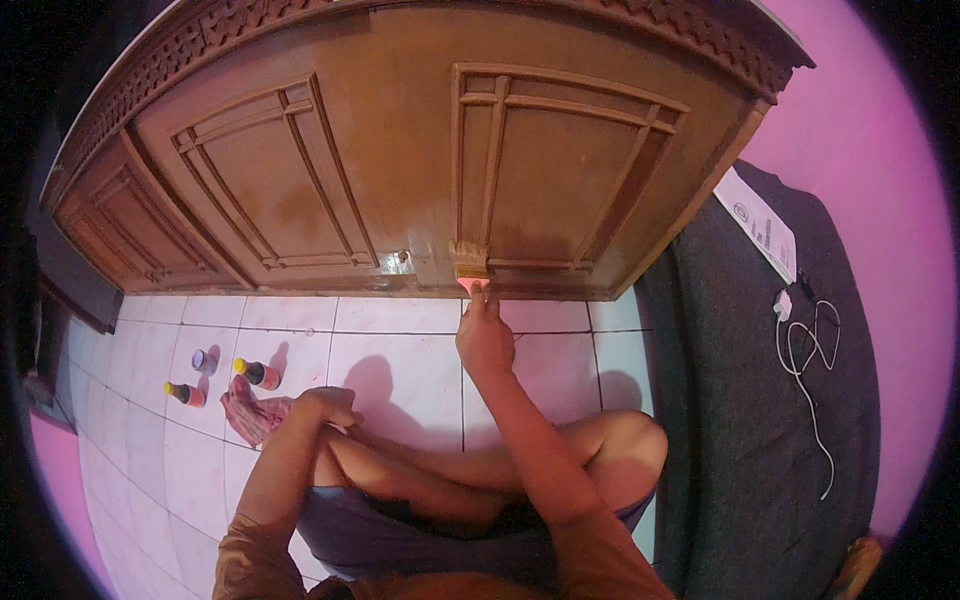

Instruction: The person stains a wooden cabinet by applying a liquid from a small container onto the wood using a paintbrush.

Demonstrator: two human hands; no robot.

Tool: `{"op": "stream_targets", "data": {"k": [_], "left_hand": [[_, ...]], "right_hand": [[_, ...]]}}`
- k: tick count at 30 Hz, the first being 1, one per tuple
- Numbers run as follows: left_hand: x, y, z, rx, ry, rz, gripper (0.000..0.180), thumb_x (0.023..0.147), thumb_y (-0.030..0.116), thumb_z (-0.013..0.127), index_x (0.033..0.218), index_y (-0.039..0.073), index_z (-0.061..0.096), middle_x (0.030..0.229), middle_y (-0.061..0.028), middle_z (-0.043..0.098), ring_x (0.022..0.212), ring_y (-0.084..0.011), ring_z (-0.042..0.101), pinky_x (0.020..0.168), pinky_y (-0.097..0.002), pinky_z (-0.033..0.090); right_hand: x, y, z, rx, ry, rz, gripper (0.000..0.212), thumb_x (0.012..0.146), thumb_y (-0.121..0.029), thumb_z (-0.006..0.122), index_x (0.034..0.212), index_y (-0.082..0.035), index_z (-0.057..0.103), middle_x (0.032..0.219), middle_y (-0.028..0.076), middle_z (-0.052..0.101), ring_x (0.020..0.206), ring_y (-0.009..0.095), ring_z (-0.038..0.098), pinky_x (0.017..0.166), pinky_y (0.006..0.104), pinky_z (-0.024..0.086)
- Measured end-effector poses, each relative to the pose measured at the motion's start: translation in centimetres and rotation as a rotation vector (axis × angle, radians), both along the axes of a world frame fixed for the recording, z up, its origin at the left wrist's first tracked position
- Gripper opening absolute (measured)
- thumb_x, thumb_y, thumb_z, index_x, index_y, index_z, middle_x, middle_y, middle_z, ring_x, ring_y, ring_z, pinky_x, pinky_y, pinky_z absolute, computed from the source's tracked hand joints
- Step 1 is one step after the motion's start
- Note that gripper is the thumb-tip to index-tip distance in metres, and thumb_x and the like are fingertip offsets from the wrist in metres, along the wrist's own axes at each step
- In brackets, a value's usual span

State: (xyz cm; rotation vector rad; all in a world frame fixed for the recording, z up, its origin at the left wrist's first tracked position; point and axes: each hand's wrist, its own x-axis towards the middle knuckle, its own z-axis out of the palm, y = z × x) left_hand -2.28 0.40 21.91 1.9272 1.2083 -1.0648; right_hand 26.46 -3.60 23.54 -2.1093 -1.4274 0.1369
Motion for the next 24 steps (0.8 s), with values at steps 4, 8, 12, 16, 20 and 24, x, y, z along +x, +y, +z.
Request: {"op": "stream_targets", "data": {"k": [4, 8, 12, 16, 20, 24], "left_hand": [[0.7, 0.2, 1.1, -0.041, 0.018, -0.009, 0.067, 0.082, 0.045, 0.063, 0.128, -0.002, 0.055, 0.128, -0.0204, 0.061, 0.120, -0.0328, 0.058, 0.098, -0.0408, 0.047], [0.5, -0.2, 0.9, -0.003, 0.004, 0.002, 0.068, 0.081, 0.045, 0.062, 0.129, -0.002, 0.054, 0.127, -0.0207, 0.061, 0.119, -0.0331, 0.058, 0.097, -0.0407, 0.047], [0.3, -0.2, 0.7, -0.023, 0.004, 0.008, 0.067, 0.081, 0.045, 0.062, 0.129, -0.002, 0.054, 0.128, -0.0205, 0.061, 0.120, -0.0330, 0.058, 0.098, -0.0410, 0.047], [-0.9, -0.7, -0.3, 0.117, -0.152, -0.016, 0.057, 0.082, 0.046, 0.063, 0.103, -0.007, 0.067, 0.104, -0.0239, 0.069, 0.097, -0.0347, 0.068, 0.083, -0.0415, 0.052], [-1.1, -0.4, -0.7, 0.105, -0.153, -0.024, 0.056, 0.083, 0.045, 0.063, 0.101, -0.007, 0.067, 0.102, -0.0242, 0.070, 0.096, -0.0353, 0.068, 0.082, -0.0420, 0.052], [-0.6, -0.3, -0.6, 0.097, -0.152, -0.040, 0.057, 0.083, 0.046, 0.063, 0.103, -0.007, 0.067, 0.102, -0.0246, 0.070, 0.096, -0.0354, 0.068, 0.083, -0.0425, 0.052]], "right_hand": [[0.4, -0.2, 0.4, -0.060, 0.048, 0.009, 0.037, 0.094, -0.014, 0.050, 0.131, -0.010, 0.047, 0.108, 0.024, 0.062, 0.083, 0.043, 0.065, 0.069, 0.0527, 0.054], [1.0, -0.4, 1.3, -0.031, 0.072, 0.055, 0.037, 0.094, -0.013, 0.048, 0.131, -0.014, 0.048, 0.101, 0.025, 0.064, 0.084, 0.043, 0.064, 0.072, 0.0530, 0.052], [1.6, -0.1, 4.5, -0.069, 0.146, 0.088, 0.038, 0.096, -0.014, 0.046, 0.134, -0.016, 0.047, 0.104, 0.025, 0.064, 0.086, 0.044, 0.063, 0.075, 0.0519, 0.052], [1.3, -0.6, 7.5, 0.342, 0.160, 0.132, 0.042, 0.094, -0.010, 0.048, 0.136, -0.013, 0.046, 0.107, 0.024, 0.065, 0.089, 0.044, 0.064, 0.079, 0.0528, 0.051], [-0.3, -1.8, 6.4, 0.299, 0.287, 0.054, 0.033, 0.099, -0.014, 0.043, 0.131, -0.007, 0.046, 0.098, 0.026, 0.066, 0.088, 0.045, 0.064, 0.076, 0.0515, 0.051], [-0.2, -1.2, 2.2, -0.052, 0.363, -0.047, 0.028, 0.101, -0.018, 0.042, 0.125, -0.006, 0.048, 0.092, 0.028, 0.066, 0.087, 0.045, 0.065, 0.073, 0.0505, 0.052]]}}
